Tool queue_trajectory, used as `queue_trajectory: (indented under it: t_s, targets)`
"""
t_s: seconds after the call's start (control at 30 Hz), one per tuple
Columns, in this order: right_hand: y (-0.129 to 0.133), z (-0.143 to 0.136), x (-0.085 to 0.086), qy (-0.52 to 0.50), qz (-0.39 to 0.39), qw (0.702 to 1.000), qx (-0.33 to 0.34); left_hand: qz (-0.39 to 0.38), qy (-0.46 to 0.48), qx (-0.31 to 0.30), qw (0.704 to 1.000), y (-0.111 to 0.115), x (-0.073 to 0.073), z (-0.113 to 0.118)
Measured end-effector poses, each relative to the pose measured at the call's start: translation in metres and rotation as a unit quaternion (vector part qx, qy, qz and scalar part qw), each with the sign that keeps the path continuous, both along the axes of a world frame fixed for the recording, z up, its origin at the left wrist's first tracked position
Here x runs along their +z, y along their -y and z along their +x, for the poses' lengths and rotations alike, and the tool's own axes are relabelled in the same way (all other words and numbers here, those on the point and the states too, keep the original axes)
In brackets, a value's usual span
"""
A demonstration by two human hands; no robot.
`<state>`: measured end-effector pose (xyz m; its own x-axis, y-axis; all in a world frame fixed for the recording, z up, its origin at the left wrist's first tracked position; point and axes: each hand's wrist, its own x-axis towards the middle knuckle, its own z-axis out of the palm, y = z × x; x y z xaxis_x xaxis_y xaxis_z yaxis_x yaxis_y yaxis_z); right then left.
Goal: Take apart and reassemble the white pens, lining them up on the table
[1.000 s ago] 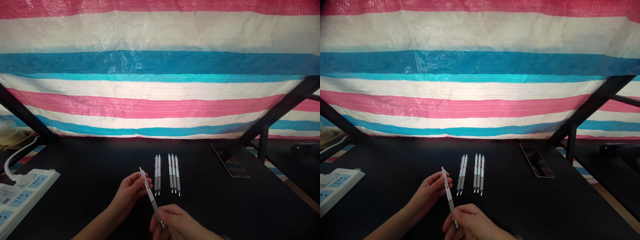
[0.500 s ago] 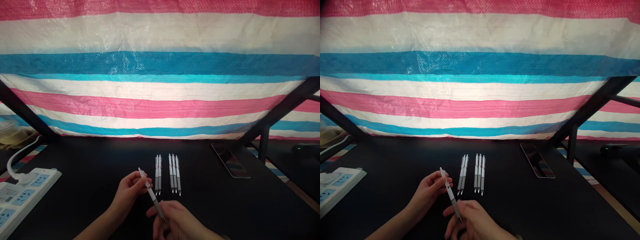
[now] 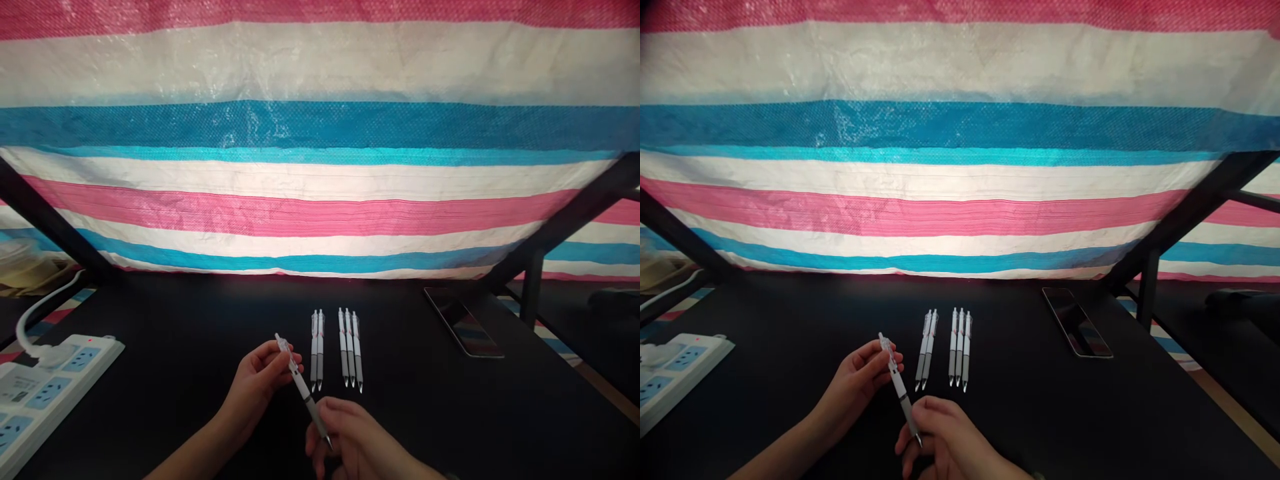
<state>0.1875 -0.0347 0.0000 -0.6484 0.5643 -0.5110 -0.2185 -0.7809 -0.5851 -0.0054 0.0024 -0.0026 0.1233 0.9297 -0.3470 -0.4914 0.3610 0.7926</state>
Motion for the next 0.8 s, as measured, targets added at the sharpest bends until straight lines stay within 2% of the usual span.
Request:
queue_trajectory:
  t_s: [0.1, 0.27, 0.8]
  targets:
    - [-0.0007, 0.0006, 0.0009, 0.011, 0.002, 1.0, 0.014, 0.0, -0.002, -0.002, 1.0, 0.0009, 0.0003, -0.0002]
    - [0.001, 0.0011, 0.0025, -0.005, 0.009, 1.0, -0.017, -0.001, -0.002, 0.005, 1.0, 0.0009, 0.001, 0.0004]
    - [-0.0004, 0.0045, 0.0065, 0.008, 0.022, 1.0, -0.01, 0.007, -0.001, 0.005, 1.0, 0.0012, 0.002, -0.0002]
